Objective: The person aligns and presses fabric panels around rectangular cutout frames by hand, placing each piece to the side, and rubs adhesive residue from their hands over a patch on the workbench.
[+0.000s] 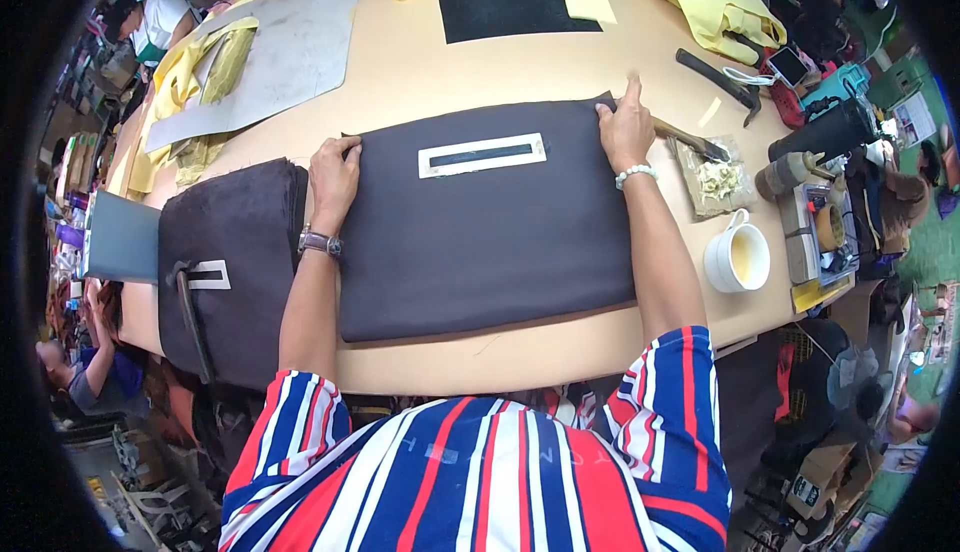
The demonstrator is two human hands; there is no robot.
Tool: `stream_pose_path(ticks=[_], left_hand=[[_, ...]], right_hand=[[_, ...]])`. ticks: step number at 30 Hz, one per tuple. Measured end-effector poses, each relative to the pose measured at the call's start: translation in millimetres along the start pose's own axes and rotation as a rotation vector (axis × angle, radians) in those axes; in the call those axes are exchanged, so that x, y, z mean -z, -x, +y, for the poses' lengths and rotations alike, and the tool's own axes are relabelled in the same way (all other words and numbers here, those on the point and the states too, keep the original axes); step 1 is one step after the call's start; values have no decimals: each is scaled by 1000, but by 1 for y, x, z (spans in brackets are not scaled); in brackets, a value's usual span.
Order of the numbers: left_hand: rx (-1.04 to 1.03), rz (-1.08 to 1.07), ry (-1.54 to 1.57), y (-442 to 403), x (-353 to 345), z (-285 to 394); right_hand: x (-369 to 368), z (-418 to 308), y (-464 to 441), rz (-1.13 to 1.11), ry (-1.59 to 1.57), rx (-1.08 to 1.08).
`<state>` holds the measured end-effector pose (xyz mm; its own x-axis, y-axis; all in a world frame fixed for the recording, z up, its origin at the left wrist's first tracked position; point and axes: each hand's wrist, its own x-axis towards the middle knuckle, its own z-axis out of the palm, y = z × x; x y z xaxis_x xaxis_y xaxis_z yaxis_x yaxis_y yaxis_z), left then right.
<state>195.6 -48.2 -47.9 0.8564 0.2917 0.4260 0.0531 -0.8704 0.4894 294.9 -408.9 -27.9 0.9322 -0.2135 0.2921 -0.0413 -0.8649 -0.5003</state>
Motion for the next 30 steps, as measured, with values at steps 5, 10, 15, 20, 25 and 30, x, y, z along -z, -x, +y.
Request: stream_pose_path(ticks=[5, 10, 15, 20, 25, 30], left_hand=[[-31, -16, -82, 0, -1, 2], [-125, 13, -330, -1, 2, 12], [-437, 21, -352, 26, 11, 111], [-655, -342, 191, 146, -33, 194], [-412, -497, -18, 161, 11, 140], [37, -427, -271, 188, 83, 40]], right_hand=[[-8, 0, 10, 90, 54, 119], [-22, 8, 12, 288, 270, 361], [-23, 7, 11, 277, 331, 343], [-26, 13, 9, 299, 340, 368], [-26, 13, 9, 303, 317, 390], [-23, 11, 9, 296, 313, 376]])
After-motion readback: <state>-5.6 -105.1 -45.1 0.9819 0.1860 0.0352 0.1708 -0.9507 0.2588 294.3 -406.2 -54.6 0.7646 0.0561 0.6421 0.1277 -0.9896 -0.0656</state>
